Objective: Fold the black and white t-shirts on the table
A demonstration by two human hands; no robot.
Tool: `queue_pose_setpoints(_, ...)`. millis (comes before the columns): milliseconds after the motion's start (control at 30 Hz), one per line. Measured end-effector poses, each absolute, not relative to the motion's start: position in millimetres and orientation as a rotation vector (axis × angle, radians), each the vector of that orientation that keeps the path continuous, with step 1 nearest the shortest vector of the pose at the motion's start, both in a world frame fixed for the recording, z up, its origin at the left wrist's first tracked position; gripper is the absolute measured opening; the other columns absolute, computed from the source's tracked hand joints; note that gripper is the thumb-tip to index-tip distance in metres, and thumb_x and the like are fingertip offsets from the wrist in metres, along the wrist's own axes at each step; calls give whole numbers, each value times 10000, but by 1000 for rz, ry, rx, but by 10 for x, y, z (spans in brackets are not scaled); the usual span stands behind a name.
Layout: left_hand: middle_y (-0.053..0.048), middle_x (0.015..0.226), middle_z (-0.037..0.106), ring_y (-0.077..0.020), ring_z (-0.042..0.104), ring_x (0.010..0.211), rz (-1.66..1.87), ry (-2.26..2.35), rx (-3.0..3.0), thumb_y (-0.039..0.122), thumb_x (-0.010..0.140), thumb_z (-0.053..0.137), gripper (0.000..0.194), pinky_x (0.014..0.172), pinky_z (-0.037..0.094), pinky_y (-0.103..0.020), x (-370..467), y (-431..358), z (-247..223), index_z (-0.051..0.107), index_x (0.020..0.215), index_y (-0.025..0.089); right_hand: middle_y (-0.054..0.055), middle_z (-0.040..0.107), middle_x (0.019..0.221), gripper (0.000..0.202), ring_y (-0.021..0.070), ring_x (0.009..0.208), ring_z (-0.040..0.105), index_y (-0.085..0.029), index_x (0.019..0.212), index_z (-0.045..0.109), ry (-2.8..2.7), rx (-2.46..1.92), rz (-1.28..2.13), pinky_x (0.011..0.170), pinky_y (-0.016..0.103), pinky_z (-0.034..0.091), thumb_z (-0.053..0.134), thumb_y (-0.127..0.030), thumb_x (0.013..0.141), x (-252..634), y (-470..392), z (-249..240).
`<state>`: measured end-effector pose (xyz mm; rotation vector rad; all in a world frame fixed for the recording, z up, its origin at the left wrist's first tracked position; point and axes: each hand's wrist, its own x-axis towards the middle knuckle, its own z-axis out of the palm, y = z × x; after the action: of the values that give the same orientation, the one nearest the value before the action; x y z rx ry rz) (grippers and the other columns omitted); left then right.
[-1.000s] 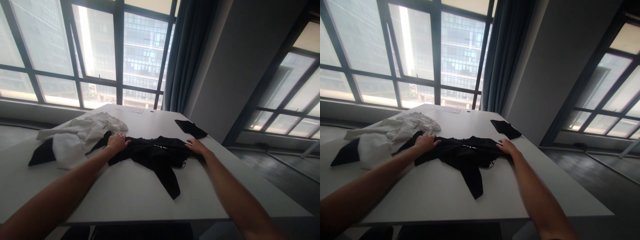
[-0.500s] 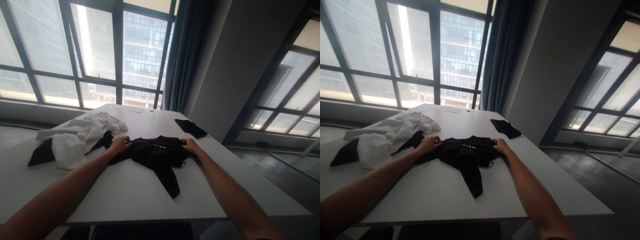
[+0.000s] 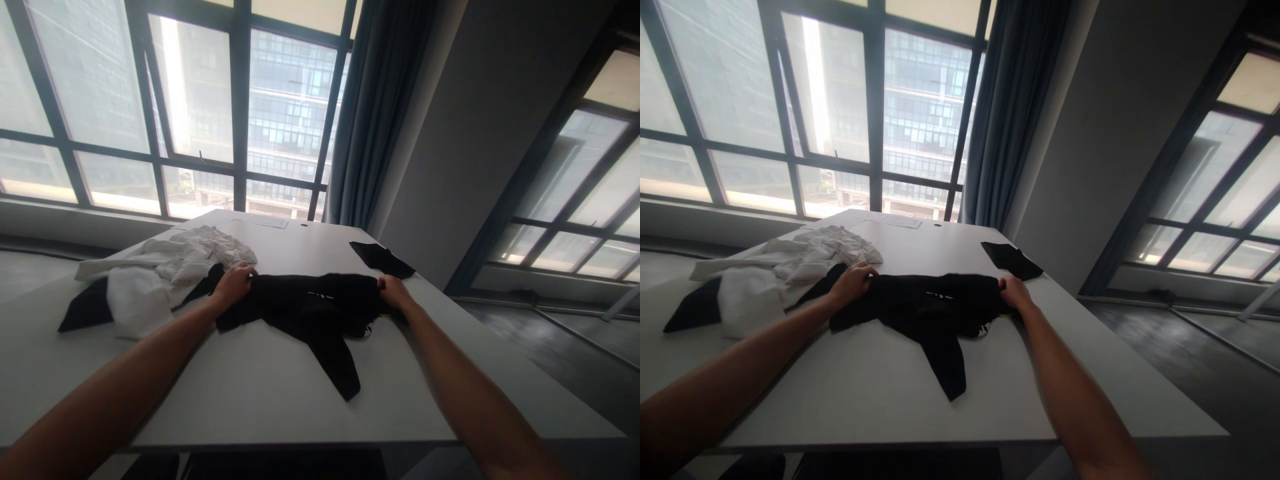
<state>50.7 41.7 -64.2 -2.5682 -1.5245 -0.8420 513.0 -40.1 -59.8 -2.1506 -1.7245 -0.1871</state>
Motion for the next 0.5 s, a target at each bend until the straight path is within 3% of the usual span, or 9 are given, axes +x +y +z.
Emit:
queue_pose_setpoints(67,-78,1059,650,-233,621,1021,-766,-1477,-2605,127,766,489,302,897,504,-314,504,422,-685,719,946,206,59,691,877,185,183,812,608,-159,826,667,-1816,-2136,-54,696,231,422,599,-121,658,5126,-395,-654)
queue_pose_setpoints(233,-65,1094,669,-248,620,1035,-660,-1386,-2744,233,794,530,272,890,494,-334,543,365,-705,702,1004,229,68,714,1005,376,188,895,634,-161,1025,701,-1930,-1908,242,790,237,463,620,-134,658,5040,-439,-647)
queue_pose_setpoints(367,-35,906,712,-227,646,884,-486,-1311,-3030,330,778,584,218,826,497,-304,495,265,-473,725,923,249,42,722,837,322,184,777,639,-150,940,734,-1891,-1907,483,711,249,482,605,-144,644,4998,-535,-440)
queue_pose_setpoints(500,15,711,689,-193,631,669,-95,-1423,-3371,388,637,724,175,647,497,-268,291,334,-160,732,755,260,30,697,736,240,171,691,623,-145,841,740,-1902,-1825,922,633,246,476,683,-291,659,5057,-553,-160)
